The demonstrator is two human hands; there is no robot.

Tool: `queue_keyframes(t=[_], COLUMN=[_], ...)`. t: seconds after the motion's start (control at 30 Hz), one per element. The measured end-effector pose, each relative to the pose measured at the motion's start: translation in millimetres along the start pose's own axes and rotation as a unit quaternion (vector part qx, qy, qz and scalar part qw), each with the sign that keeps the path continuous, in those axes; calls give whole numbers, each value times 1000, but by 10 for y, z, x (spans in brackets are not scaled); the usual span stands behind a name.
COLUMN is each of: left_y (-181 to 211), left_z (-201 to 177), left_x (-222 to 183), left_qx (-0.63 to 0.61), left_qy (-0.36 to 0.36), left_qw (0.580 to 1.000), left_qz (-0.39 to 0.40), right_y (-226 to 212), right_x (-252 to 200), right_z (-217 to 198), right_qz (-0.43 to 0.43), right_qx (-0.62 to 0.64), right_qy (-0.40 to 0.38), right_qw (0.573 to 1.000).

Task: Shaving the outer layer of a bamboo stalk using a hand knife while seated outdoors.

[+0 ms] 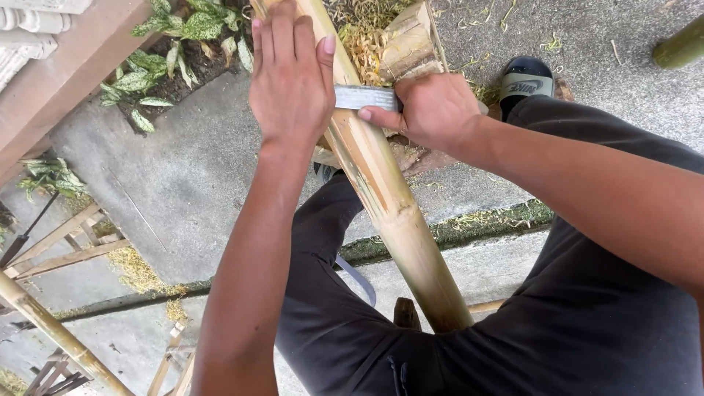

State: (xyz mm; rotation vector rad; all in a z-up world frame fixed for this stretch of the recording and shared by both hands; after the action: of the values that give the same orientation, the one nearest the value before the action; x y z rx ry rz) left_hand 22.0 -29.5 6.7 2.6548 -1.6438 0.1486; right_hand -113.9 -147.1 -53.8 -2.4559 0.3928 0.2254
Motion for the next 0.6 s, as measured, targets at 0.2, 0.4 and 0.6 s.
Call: queue_keyframes(t=[0.2, 0.4, 0.6], left_y=[40, -141, -160], left_z=[-56, -34, -4], left_x=[-32, 157, 172], left_qx=[-3, -1, -4], left_qy=[25, -24, 54], left_qw=[1000, 1000, 998], left_qz=[16, -10, 38], right_y=[-15, -59, -77], right_x=[-54, 76, 51], right_z=[17, 42, 17], right_qz=[-22, 26, 19], right_qx=[-10, 18, 38], right_qy=[-7, -13, 30], right_qw=[1000, 999, 999])
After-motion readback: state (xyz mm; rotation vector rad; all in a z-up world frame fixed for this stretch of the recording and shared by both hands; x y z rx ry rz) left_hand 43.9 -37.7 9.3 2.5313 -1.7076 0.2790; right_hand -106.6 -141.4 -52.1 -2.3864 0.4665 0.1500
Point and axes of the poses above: each hand's wrist, its own x-axis towards the middle knuckle, its own z-axis out of the palm, y = z × x, the point moved 5 cm from there along x, towards the middle knuckle, and after that the axes turned 5 degrees about z, right-handed, at the moved point
